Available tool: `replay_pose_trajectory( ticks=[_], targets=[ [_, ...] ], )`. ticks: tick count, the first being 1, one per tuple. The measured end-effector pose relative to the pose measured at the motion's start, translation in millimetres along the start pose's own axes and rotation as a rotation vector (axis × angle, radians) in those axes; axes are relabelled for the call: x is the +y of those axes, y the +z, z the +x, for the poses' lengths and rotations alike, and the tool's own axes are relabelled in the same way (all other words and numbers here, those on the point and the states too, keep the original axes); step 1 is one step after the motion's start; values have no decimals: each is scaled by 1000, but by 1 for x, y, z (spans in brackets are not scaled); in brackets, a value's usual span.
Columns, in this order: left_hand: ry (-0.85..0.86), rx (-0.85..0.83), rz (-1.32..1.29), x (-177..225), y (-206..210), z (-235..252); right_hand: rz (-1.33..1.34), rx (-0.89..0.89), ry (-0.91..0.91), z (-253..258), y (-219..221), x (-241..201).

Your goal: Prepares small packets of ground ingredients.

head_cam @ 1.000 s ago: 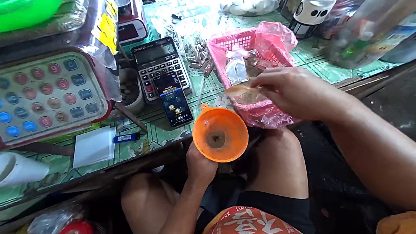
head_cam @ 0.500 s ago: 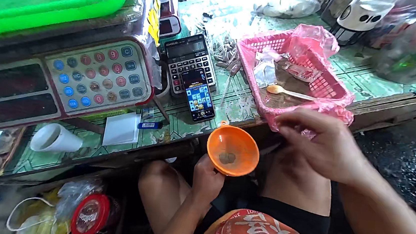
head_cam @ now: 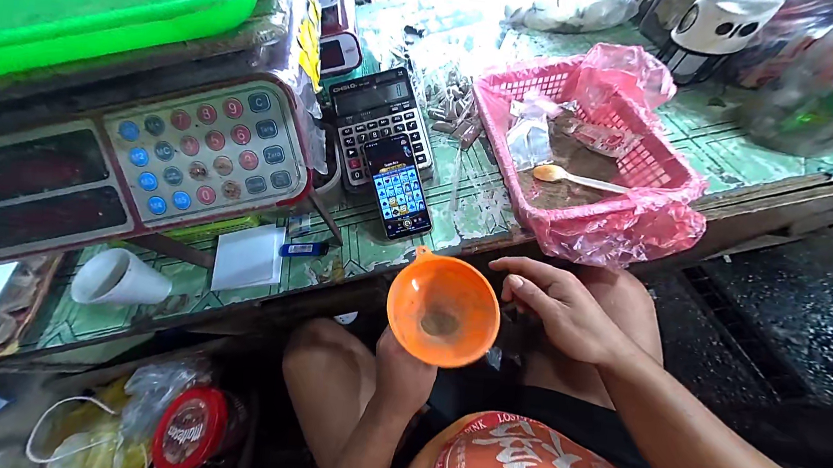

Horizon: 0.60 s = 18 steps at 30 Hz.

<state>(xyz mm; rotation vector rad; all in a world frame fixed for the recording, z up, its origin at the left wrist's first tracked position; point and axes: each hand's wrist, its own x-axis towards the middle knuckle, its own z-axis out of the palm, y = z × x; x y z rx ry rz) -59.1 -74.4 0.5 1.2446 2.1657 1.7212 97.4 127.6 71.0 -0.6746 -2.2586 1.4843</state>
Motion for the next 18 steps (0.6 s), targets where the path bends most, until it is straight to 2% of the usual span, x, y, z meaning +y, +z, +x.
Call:
replay_pose_trajectory(
  ticks=[4,8,12,18],
  targets=[
    [-6,71,-27,-4,3,0,-19,-114,84,-2,22,13],
    [-52,82,-105,-3,10,4,17,-327,150,0,51,31],
    [-91,74,-150,5,11,8,199,-347,67,6,71,42],
    [-6,59,-179,17,19,27,421,-334,110,17,80,55]
  ],
)
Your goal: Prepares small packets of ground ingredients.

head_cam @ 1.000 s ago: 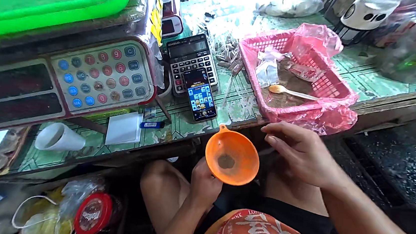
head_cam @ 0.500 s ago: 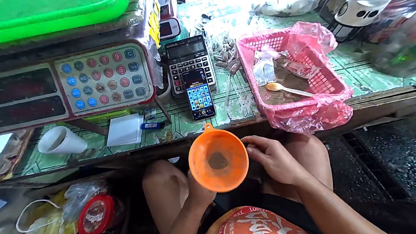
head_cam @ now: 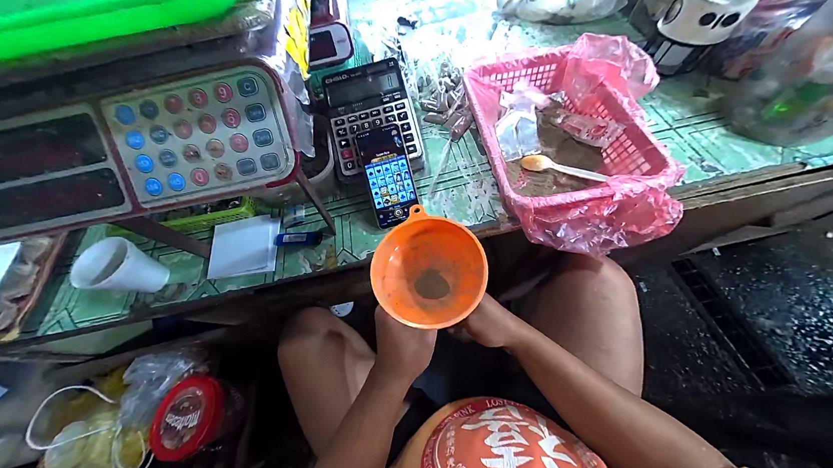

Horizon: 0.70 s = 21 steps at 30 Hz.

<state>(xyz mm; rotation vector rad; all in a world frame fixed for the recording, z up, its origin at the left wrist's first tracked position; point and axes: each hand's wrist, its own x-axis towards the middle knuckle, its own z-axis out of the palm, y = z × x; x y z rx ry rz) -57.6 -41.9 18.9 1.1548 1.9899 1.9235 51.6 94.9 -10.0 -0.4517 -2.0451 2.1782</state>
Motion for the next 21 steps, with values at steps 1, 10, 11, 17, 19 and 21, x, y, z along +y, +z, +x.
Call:
replay_pose_trajectory(
  ticks=[1,10,11,17,19,21],
  targets=[
    [23,-3,15,2,2,1,53,13,10,-2,-3,2],
    [123,-188,-6,45,40,28,68,272,-55,-40,-20,5],
    [126,-223,-21,56,43,40,75,308,-96,-40,-22,-2],
    [105,-338,-19,107,54,88,-38,492,-324,-41,-32,-34],
    [167,-318,19,112,58,91,-55,505,-331,-41,-33,-31],
    [192,-306,1,114,63,97,-69,531,-367,-42,-36,-38]
  ],
)
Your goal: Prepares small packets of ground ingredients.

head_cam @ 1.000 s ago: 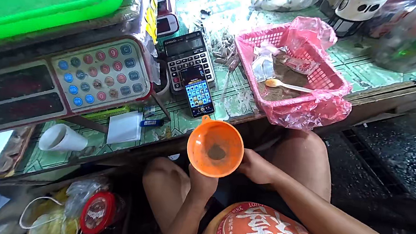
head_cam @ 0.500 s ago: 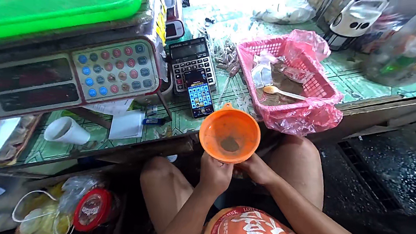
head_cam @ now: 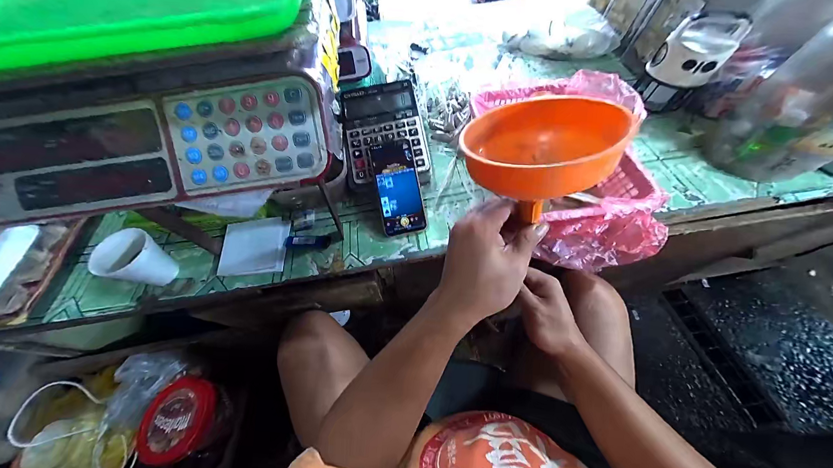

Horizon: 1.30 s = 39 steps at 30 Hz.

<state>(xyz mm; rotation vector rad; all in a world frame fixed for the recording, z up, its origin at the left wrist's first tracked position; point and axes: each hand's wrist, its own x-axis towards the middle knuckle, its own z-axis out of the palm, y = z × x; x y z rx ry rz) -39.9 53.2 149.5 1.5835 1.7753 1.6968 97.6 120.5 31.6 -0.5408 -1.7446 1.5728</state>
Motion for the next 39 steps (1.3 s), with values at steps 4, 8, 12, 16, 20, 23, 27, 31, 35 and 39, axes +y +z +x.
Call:
replay_pose_trajectory(
  ticks=[4,8,12,16,20,23,27,31,35,39],
  targets=[
    [45,24,8,3,-4,8,-19,-13,-32,5,-1,5],
    [33,11,0,10,-15,17,-52,-51,-72,10,1,-3],
    [57,22,-5,10,-15,20,-63,-53,-84,11,-1,-4],
    [28,13,-30,4,-14,18,-65,-89,-19,13,-2,10],
    [27,-16,-53,4,-31,14,-139,-234,171,13,-4,-4],
    [133,-29,-104,7,-49,13,-255,-300,267,13,-16,-19],
    [58,-72,-94,-10,-58,0,-407,-228,178,15,-26,-48],
    [-90,-121,-24,-14,-57,-5,-401,-174,1,28,-29,-90],
    [-102,-188,5,2,-60,0,-332,-312,-116,53,-8,-111],
    [-63,-161,13,12,-64,8,-296,-388,-116,65,13,-81]
  ],
)
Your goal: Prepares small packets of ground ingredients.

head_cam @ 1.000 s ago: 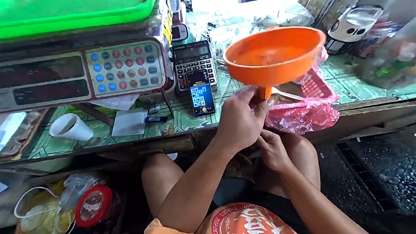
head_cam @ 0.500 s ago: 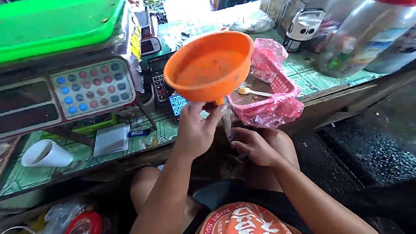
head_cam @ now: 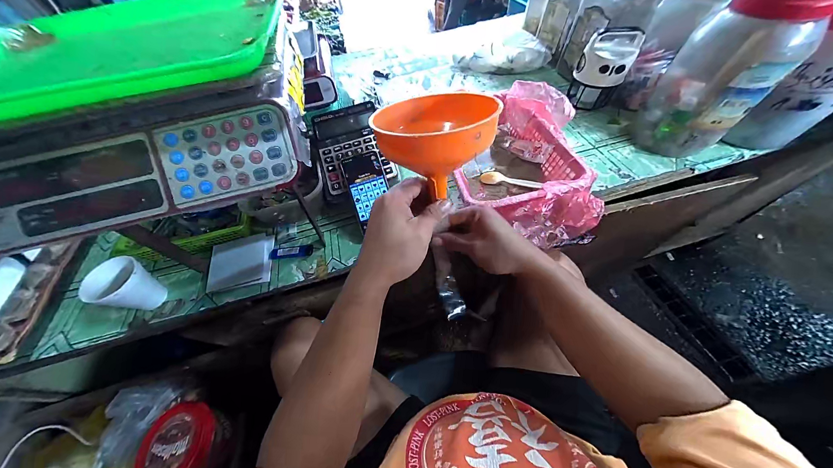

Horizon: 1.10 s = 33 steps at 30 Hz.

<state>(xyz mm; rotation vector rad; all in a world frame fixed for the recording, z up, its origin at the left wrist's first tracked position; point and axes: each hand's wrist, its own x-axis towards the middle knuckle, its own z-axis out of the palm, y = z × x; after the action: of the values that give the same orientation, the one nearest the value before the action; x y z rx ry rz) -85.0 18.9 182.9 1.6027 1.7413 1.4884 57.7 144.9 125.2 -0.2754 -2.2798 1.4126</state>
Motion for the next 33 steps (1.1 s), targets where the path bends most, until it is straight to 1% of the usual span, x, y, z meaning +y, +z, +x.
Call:
replay_pose_trajectory(
  ticks=[2,4,5,7,9,10,11,12,14,16,19,21,24,28,30,31,33],
  targets=[
    [6,25,-14,0,0,1,-16,-42,69,-7,12,23],
    [-3,20,-28,-4,5,1,-123,-72,178,-21,15,32],
    [-12,4,-34,-7,9,3,-205,-72,221,-27,10,28],
    [-51,-41,-22,-15,15,7,-318,35,254,-42,-10,6],
    [-88,-91,16,-23,20,13,-381,239,196,-49,-38,-26],
    [-96,-121,46,-25,23,19,-404,328,112,-47,-54,-39],
    [-105,-153,83,-26,26,27,-422,381,38,-43,-71,-52],
    [-114,-192,121,-24,30,36,-436,396,3,-37,-88,-65],
    [-125,-245,199,-22,37,60,-476,327,20,-16,-122,-78],
    [-154,-294,290,-20,44,81,-499,221,78,8,-147,-72],
    [-216,-293,326,-25,62,100,-489,156,186,33,-171,-49],
    [-257,-275,323,-30,71,103,-386,157,271,39,-180,-35],
    [-293,-276,322,-34,76,104,-229,207,326,35,-188,-14],
    [-296,-259,306,-38,76,102,-188,271,368,34,-200,1],
    [-285,-245,285,-40,76,98,-248,310,417,36,-202,8],
    [-279,-230,277,-41,76,97,-323,316,451,38,-200,11],
    [-264,-204,258,-41,74,93,-504,264,517,42,-197,18]
  ],
)
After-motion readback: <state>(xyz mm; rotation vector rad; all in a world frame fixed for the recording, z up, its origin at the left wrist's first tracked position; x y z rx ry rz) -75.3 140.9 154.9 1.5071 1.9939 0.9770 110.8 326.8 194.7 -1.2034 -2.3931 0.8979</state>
